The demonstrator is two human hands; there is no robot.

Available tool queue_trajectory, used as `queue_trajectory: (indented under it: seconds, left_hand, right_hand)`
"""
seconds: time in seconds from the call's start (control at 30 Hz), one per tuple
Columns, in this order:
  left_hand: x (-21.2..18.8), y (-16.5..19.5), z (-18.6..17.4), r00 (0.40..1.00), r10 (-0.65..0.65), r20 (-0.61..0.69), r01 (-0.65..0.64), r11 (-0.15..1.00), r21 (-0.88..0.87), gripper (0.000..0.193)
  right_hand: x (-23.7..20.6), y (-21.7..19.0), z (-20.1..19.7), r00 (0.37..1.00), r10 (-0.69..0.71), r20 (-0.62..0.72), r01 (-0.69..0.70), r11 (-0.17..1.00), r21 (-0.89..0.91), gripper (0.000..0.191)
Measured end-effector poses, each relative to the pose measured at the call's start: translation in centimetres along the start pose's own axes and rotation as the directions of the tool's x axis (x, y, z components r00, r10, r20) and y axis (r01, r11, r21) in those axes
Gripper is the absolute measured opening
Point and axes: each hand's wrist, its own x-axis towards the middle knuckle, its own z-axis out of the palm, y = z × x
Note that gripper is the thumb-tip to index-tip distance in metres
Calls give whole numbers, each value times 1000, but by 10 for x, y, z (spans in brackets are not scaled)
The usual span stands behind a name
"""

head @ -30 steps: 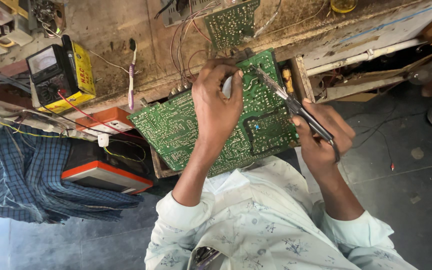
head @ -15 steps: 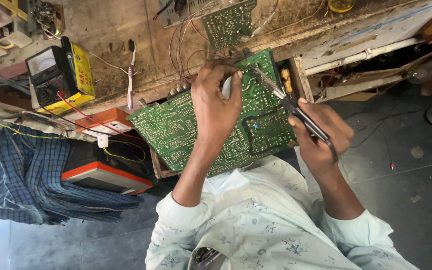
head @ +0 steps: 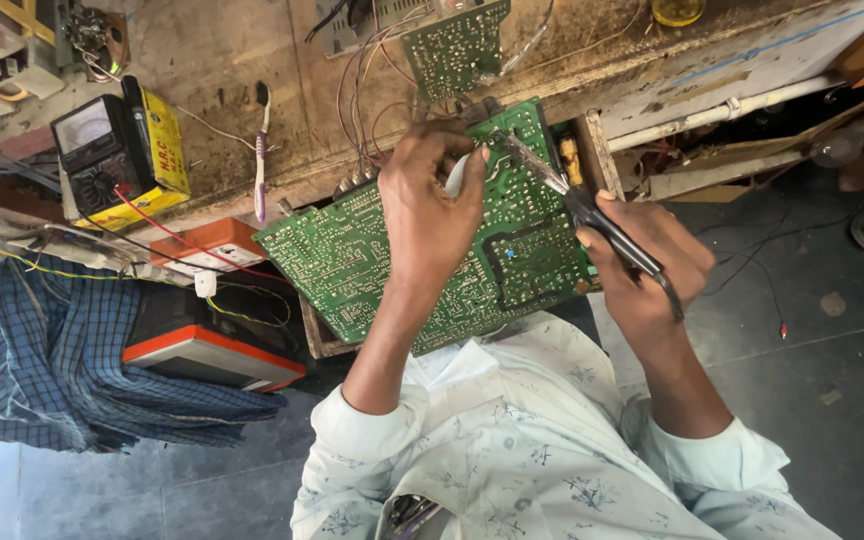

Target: The person holds a green circuit board on a cluttered workbench and solders components on it with a soldering iron, steadying the board with the other hand. They reposition and turn the board to reach different solder points and briefly reach across the bench for supplies before resuming soldering.

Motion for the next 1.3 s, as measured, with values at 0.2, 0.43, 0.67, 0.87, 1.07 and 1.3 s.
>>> queue_trajectory:
  seconds: [0.2,0.43,0.67,0.87,1.07,1.3]
  left_hand:
    - [-1,-2,0,1000,13,-2,-13,1000,23,9]
    - [-3,-2,-1,999,41,-12,-41,999,17,7]
    - [-3,-2,-3,1000,21,3,-21,1000,19,7]
    - [0,-2,-4,1000,27,14,-27,999,17,6]
    - [0,0,-6,1000,9,22,-9,1000,8,7]
    - [-1,2,-6,999,32,16,-32,999,14,8]
  right_hand:
    - [-3,0,-1,999,51,5,-51,998,22,31]
    - [-5,3,-2,999,37,7,-37,999,19,30]
    - [-6,2,-1,1000,26,7,-26,1000,12,29]
    - [-5,2,-2,1000,27,15,-27,1000,3,28]
    - [-5,1,0,1000,16,6,-16,1000,-15,27]
    - [-7,1,-1,999,46,-1,-46,999,7,27]
